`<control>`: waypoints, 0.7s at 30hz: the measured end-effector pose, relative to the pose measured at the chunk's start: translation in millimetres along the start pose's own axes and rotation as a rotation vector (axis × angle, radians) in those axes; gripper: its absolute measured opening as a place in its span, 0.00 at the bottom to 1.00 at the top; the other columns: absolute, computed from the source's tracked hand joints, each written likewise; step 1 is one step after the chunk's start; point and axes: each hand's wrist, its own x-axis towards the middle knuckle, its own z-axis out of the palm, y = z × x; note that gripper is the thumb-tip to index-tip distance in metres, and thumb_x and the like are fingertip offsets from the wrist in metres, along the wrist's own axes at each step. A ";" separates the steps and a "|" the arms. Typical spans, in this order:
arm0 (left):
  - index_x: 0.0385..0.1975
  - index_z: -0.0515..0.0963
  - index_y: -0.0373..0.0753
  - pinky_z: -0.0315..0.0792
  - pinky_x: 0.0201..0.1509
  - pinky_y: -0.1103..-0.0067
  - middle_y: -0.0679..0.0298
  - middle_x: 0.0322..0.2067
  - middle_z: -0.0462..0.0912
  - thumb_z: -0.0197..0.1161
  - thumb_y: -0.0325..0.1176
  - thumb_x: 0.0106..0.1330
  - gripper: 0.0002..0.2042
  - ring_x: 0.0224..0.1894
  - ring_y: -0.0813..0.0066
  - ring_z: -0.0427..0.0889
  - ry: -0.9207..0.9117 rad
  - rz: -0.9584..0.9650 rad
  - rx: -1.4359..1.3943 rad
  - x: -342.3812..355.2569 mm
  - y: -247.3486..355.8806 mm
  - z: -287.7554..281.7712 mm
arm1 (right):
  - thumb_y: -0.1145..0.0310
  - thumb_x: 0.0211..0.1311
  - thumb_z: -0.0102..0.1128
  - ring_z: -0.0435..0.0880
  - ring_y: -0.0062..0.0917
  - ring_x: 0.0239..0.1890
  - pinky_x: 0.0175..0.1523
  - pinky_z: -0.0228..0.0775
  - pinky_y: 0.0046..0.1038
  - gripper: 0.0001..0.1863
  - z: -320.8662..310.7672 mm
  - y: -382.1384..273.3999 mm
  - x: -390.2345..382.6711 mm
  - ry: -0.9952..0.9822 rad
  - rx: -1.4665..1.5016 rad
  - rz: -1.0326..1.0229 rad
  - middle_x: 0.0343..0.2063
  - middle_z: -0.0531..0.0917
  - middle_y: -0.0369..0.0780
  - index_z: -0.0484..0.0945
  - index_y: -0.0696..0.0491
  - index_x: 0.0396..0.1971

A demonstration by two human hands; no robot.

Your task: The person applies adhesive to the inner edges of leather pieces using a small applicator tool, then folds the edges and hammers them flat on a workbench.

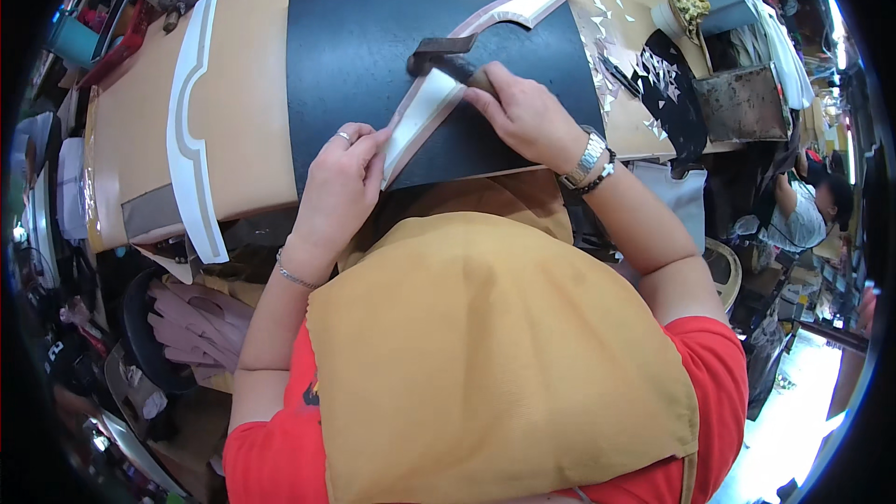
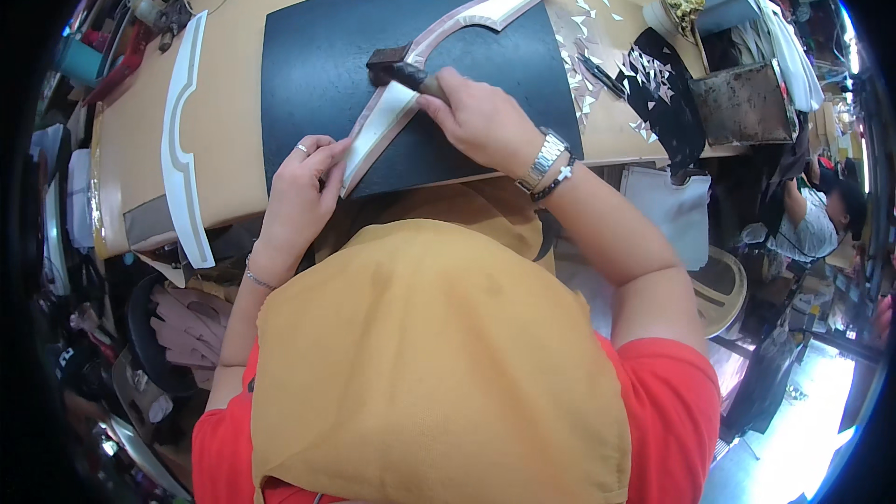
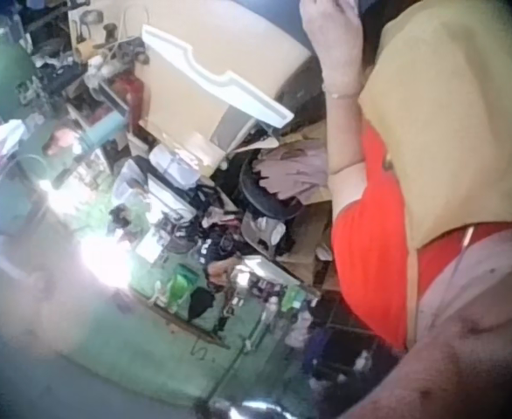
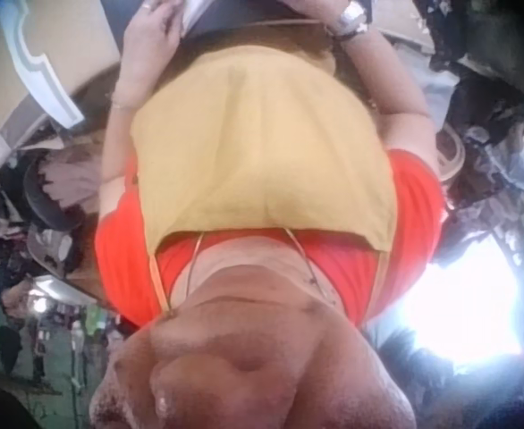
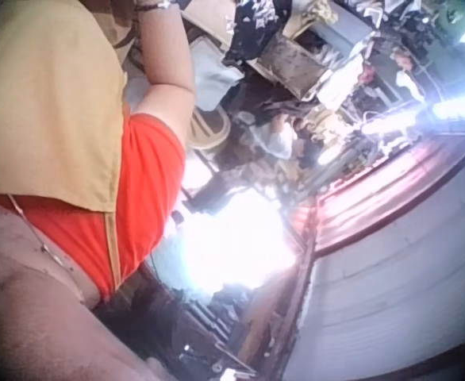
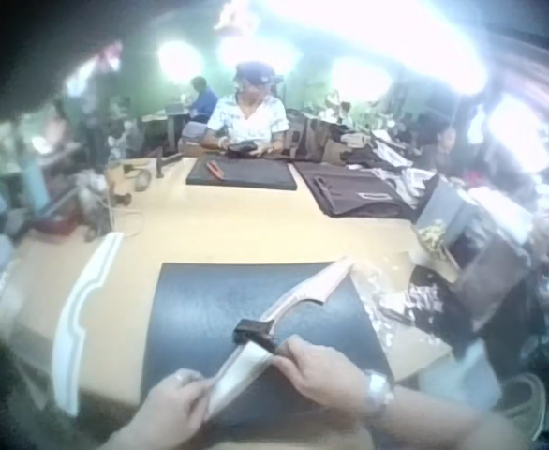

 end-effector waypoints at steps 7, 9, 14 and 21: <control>0.49 0.83 0.32 0.79 0.44 0.69 0.52 0.43 0.83 0.64 0.20 0.67 0.12 0.40 0.56 0.85 0.008 -0.023 -0.036 -11.1 -0.1 -3.3 | 0.53 0.76 0.56 0.83 0.57 0.37 0.40 0.74 0.52 0.18 5.3 -10.5 -7.3 -0.088 0.068 -0.031 0.31 0.84 0.55 0.70 0.55 0.41; 0.49 0.83 0.32 0.79 0.44 0.69 0.52 0.43 0.83 0.64 0.20 0.67 0.12 0.40 0.56 0.85 0.013 -0.024 -0.034 -13.3 -1.2 -3.9 | 0.53 0.76 0.55 0.83 0.57 0.37 0.41 0.75 0.52 0.19 6.6 -9.5 -7.4 -0.024 0.055 -0.075 0.30 0.84 0.55 0.70 0.56 0.42; 0.48 0.84 0.32 0.80 0.43 0.70 0.53 0.40 0.84 0.65 0.21 0.67 0.11 0.39 0.57 0.85 0.059 0.031 0.007 -17.9 1.8 -7.2 | 0.53 0.76 0.56 0.83 0.57 0.36 0.40 0.76 0.52 0.18 13.0 -15.8 -14.9 -0.065 0.094 -0.121 0.29 0.84 0.55 0.71 0.56 0.43; 0.45 0.85 0.31 0.80 0.41 0.71 0.54 0.39 0.85 0.68 0.22 0.67 0.09 0.37 0.59 0.85 0.082 -0.012 -0.042 -29.5 -2.5 -8.7 | 0.54 0.76 0.56 0.83 0.58 0.37 0.41 0.76 0.52 0.18 16.5 -21.4 -21.3 -0.067 0.111 -0.162 0.30 0.84 0.55 0.71 0.56 0.44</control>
